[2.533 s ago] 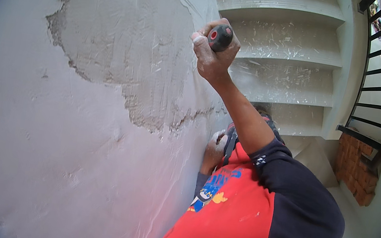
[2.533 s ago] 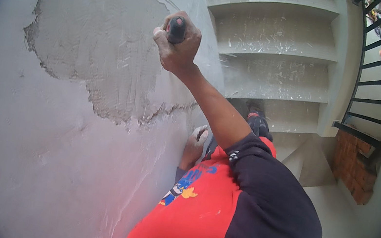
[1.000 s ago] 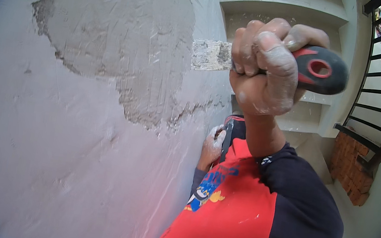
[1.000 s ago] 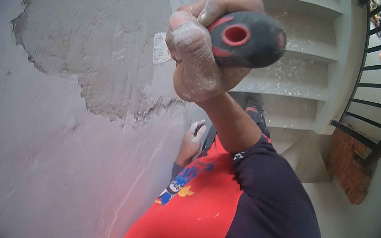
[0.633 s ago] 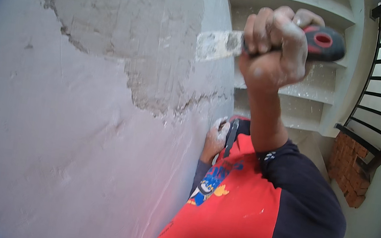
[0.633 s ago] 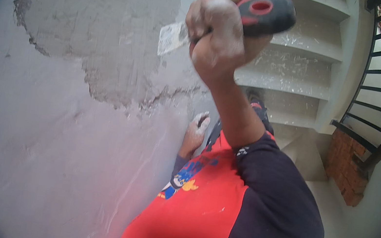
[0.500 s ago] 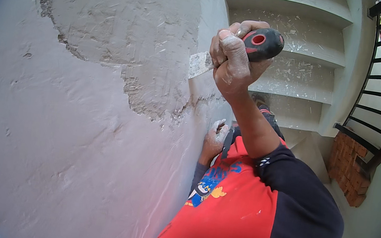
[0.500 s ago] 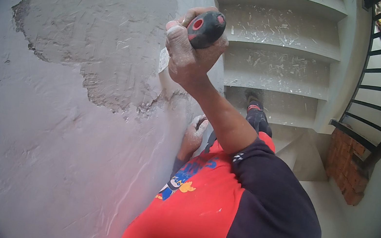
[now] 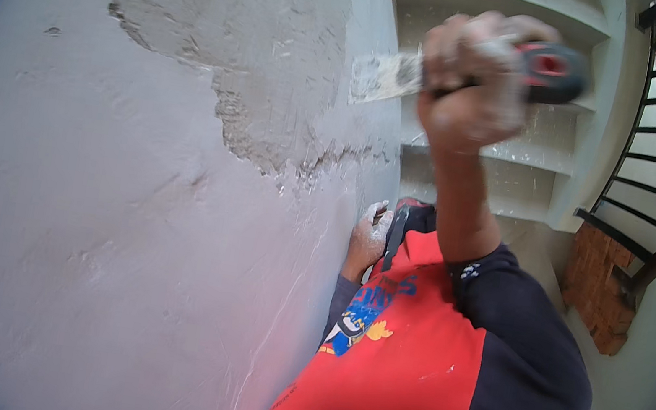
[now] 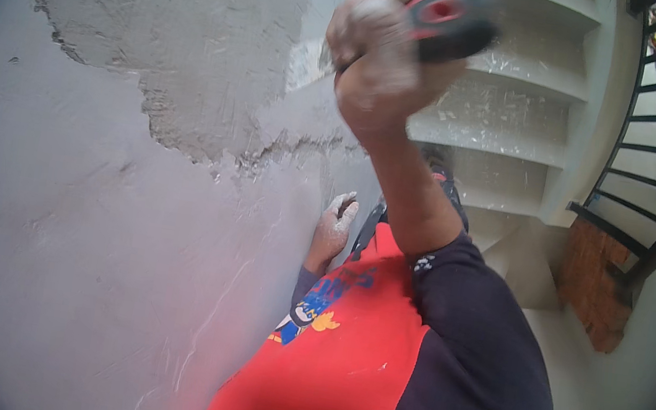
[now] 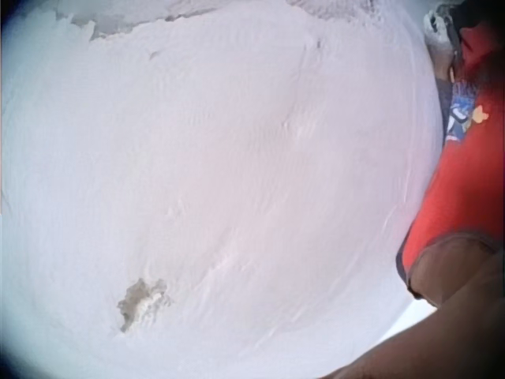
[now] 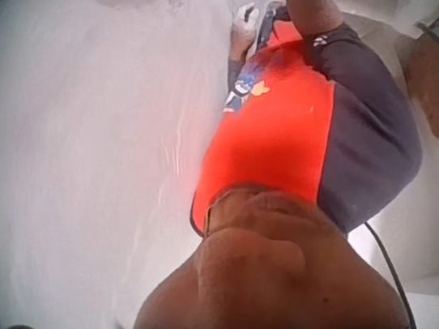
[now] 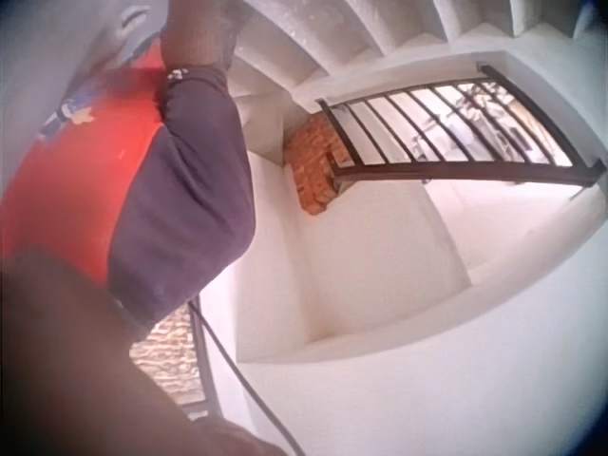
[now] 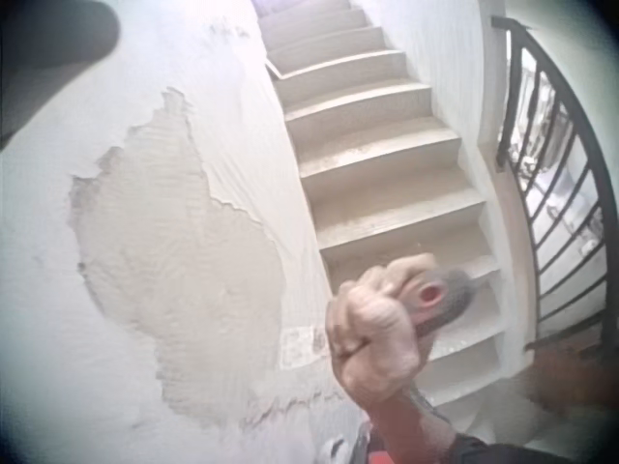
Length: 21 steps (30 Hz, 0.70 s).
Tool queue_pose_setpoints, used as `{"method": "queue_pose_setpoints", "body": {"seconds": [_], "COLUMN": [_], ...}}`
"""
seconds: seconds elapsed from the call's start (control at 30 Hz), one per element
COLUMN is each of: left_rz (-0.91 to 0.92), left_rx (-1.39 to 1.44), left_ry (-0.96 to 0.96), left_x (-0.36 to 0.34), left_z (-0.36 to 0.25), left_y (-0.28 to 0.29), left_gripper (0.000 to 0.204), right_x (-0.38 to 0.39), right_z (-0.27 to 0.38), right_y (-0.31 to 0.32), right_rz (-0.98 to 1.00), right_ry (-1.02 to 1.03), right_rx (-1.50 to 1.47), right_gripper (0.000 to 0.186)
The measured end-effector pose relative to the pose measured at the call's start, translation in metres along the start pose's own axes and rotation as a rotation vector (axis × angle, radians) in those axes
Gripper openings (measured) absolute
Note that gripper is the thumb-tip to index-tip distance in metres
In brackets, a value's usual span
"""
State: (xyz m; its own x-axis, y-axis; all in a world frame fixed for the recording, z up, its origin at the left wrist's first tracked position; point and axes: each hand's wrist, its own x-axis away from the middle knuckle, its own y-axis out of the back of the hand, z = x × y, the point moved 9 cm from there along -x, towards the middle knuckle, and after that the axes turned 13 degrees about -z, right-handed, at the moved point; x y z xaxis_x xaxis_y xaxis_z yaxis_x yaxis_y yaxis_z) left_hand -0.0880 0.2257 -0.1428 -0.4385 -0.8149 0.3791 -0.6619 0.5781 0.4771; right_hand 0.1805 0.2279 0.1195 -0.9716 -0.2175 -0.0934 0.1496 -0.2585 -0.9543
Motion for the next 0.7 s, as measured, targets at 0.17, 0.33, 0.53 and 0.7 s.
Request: {"method": "queue_pose_setpoints", "body": {"seconds": [0.17, 0.33, 0.53, 0.7], "left_rz": [0.08, 0.055, 0.042, 0.026], "left_rx": [0.086, 0.011, 0.131, 0.05], "left_ry": [0.034, -0.067, -0.014, 0.023], "left_x": [0.002, -0.019, -0.013, 0.005], "left_z": [0.022, -0.01, 0.015, -0.008], "left_y": [-0.008, -0.021, -0.016, -0.005], "left_gripper": [0.035, 0.035, 0.035, 0.035], "right_x": [0.032, -0.006, 0.022, 0.006], "right_z": [-0.035, -0.023, -0.051, 0.014], "right_y": [0.023, -0.004, 0.027, -0.026], "right_rz": [-0.074, 0.02, -0.024, 0.14], "right_ry": [0.143, -0.014, 0.164, 0.121], "right_rx": [0.229, 0.014, 0.484, -0.033], "right_gripper": [0.016, 0.009, 0.013, 0.011]}}
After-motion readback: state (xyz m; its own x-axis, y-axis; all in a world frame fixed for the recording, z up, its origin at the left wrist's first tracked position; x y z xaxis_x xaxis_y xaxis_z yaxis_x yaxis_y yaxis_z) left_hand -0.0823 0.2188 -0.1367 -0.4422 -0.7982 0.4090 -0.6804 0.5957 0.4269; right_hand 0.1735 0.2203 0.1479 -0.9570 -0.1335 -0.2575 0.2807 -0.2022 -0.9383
